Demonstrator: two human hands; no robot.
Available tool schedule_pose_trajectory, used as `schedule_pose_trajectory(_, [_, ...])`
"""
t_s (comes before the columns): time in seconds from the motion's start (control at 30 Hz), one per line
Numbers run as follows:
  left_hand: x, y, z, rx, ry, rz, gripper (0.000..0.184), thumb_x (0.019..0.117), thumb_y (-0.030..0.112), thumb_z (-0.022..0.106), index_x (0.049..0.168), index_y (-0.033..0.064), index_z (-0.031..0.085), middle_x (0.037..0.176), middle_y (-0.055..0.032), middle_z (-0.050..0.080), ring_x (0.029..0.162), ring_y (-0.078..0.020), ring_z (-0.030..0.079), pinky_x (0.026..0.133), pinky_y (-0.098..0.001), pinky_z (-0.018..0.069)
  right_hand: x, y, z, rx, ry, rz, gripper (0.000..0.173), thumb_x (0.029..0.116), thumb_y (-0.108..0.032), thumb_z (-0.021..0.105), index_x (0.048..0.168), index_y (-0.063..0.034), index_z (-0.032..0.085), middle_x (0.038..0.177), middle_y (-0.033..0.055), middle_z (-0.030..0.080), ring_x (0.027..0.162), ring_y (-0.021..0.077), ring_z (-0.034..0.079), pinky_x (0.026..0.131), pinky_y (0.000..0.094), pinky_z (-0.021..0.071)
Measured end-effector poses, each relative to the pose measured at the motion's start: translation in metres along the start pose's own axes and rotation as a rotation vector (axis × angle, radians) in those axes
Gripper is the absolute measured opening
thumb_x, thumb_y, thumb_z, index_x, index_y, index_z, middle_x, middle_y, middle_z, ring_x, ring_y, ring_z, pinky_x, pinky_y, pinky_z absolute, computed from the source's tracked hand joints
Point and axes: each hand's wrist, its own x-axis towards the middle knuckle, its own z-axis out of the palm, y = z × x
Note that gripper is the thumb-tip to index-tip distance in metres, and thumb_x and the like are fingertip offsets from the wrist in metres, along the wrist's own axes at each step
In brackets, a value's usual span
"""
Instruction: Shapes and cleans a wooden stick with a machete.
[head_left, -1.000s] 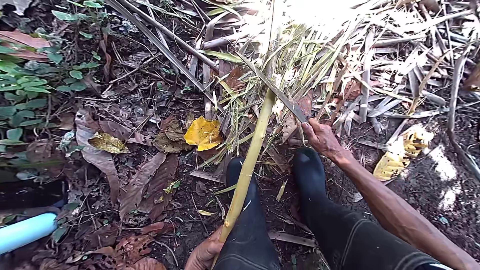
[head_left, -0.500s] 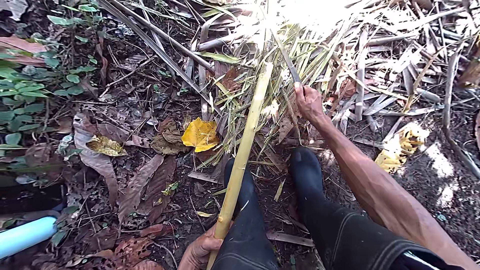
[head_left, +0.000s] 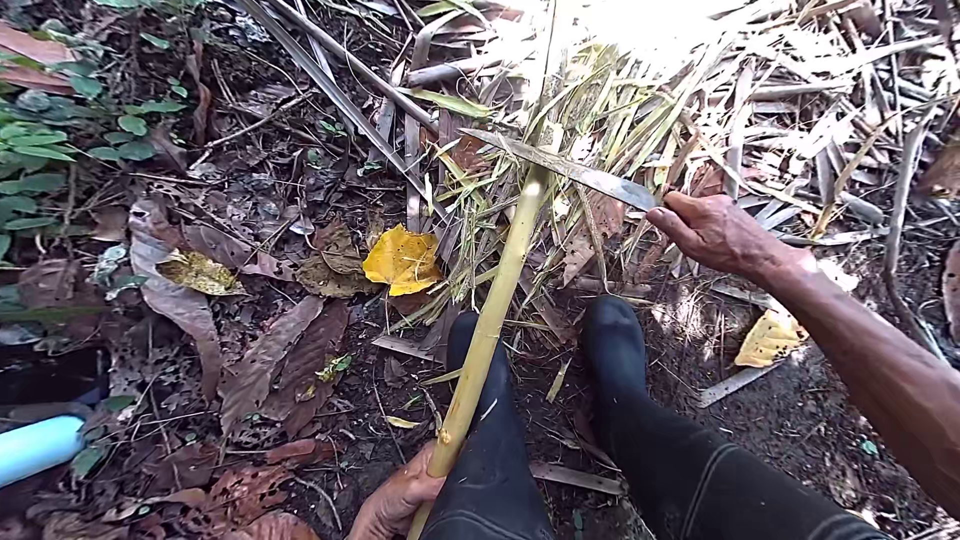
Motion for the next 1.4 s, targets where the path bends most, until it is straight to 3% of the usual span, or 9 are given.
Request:
schedule_pose_trajectory(0.23, [-0.001, -0.032, -0.037, -0.003, -0.053, -0.006, 0.038, 0.0844, 0.023, 0.084, 0.119, 0.0171, 0.071, 0.102, -0.0018, 0.077, 0.09, -0.0103, 0.073, 0.086, -0.0322, 0.0605, -0.008, -0.008, 0.014, -0.113, 0.094, 0.034, 0.063, 0.1055, -0.061, 0.03, 0.091, -0.0052, 0.056, 0.066, 0.0124, 0.053, 0.059, 0.035, 0.059, 0.05, 0.0548, 0.0441])
schedule_pose_trajectory(0.63, [0.0, -0.024, -0.025, -0.02, -0.031, -0.009, 0.038, 0.0838, 0.023, 0.084, 0.119, 0.0175, 0.072, 0.104, -0.0027, 0.077, 0.093, -0.0111, 0.074, 0.088, -0.0325, 0.0601, 0.0, 0.002, 0.012, -0.02, 0.033, 0.036, 0.06, 0.1059, -0.061, 0.026, 0.082, -0.0121, 0.053, 0.056, 0.0036, 0.043, 0.051, 0.0251, 0.052, 0.047, 0.0478, 0.0388])
schedule_pose_trajectory(0.77, [0.0, -0.022, -0.025, -0.014, -0.066, 0.017, 0.039, 0.0856, 0.028, 0.083, 0.121, 0.0179, 0.071, 0.105, -0.002, 0.077, 0.094, -0.0102, 0.073, 0.089, -0.0317, 0.0597, 0.021, -0.013, 0.007, -0.206, 0.056, 0.15, 0.068, 0.1051, -0.064, 0.025, 0.09, -0.0039, 0.054, 0.068, 0.0183, 0.056, 0.066, 0.0435, 0.063, 0.054, 0.0604, 0.0458])
schedule_pose_trajectory(0.87, [-0.005, -0.003, 0.002, 0.021, 0.007, 0.003, 0.039, 0.0825, 0.036, 0.084, 0.119, 0.0247, 0.074, 0.105, 0.0054, 0.078, 0.094, -0.003, 0.073, 0.089, -0.0243, 0.0587, 0.056, -0.02, -0.004, -0.135, 0.078, 0.352, 0.075, 0.1049, -0.065, 0.026, 0.099, 0.0022, 0.059, 0.087, 0.0285, 0.065, 0.088, 0.0516, 0.067, 0.07, 0.0686, 0.0488])
schedule_pose_trajectory(0.93, [-0.003, -0.01, -0.009, 0.014, -0.038, 0.039, 0.038, 0.0857, 0.033, 0.083, 0.12, 0.0205, 0.072, 0.105, 0.0017, 0.077, 0.095, -0.0063, 0.073, 0.09, -0.0278, 0.0587, 0.067, -0.012, -0.009, -0.032, 0.158, 0.326, 0.071, 0.1066, -0.062, 0.026, 0.094, 0.0011, 0.057, 0.081, 0.0238, 0.061, 0.081, 0.0454, 0.066, 0.068, 0.0638, 0.048])
schedule_pose_trajectory(1.03, [-0.003, -0.02, -0.023, 0.06, -0.062, 0.057, 0.037, 0.087, 0.033, 0.082, 0.119, 0.0198, 0.071, 0.104, 0.0016, 0.077, 0.093, -0.007, 0.073, 0.088, -0.0291, 0.0594, 0.046, -0.009, -0.01, 0.155, 0.174, 0.129, 0.059, 0.1092, -0.055, 0.029, 0.085, -0.0077, 0.055, 0.067, 0.0066, 0.047, 0.061, 0.0245, 0.052, 0.059, 0.0487, 0.0405])
schedule_pose_trajectory(1.13, [-0.006, -0.024, -0.02, 0.181, 0.074, 0.051, 0.034, 0.0833, 0.032, 0.085, 0.111, 0.0166, 0.073, 0.095, 0.0015, 0.076, 0.085, -0.0073, 0.072, 0.081, -0.0292, 0.0606, 0.013, -0.001, -0.032, -0.002, 0.027, -0.005, 0.06, 0.1064, -0.06, 0.029, 0.086, -0.0121, 0.058, 0.062, 0.0045, 0.049, 0.055, 0.0237, 0.054, 0.052, 0.0498, 0.0402])
schedule_pose_trajectory(1.3, [-0.004, -0.014, 0.005, 0.525, 0.428, -0.021, 0.029, 0.0776, 0.031, 0.083, 0.098, 0.0151, 0.07, 0.083, 0.0047, 0.073, 0.075, -0.0054, 0.07, 0.074, -0.0268, 0.0601, -0.011, 0.01, -0.06, -0.168, -0.108, -0.032, 0.061, 0.1034, -0.065, 0.027, 0.086, -0.0162, 0.058, 0.06, 0.0016, 0.049, 0.053, 0.0222, 0.054, 0.047, 0.0482, 0.0408])
schedule_pose_trajectory(1.4, [-0.006, -0.023, 0.0, 0.583, 0.46, 0.029, 0.031, 0.0808, 0.034, 0.082, 0.099, 0.0106, 0.072, 0.083, 0.0009, 0.073, 0.076, -0.0086, 0.07, 0.074, -0.03, 0.0606, -0.009, 0.005, -0.061, -0.219, -0.098, -0.058, 0.059, 0.1036, -0.064, 0.027, 0.083, -0.0164, 0.055, 0.057, 0.0009, 0.047, 0.05, 0.022, 0.053, 0.045, 0.0469, 0.0394])
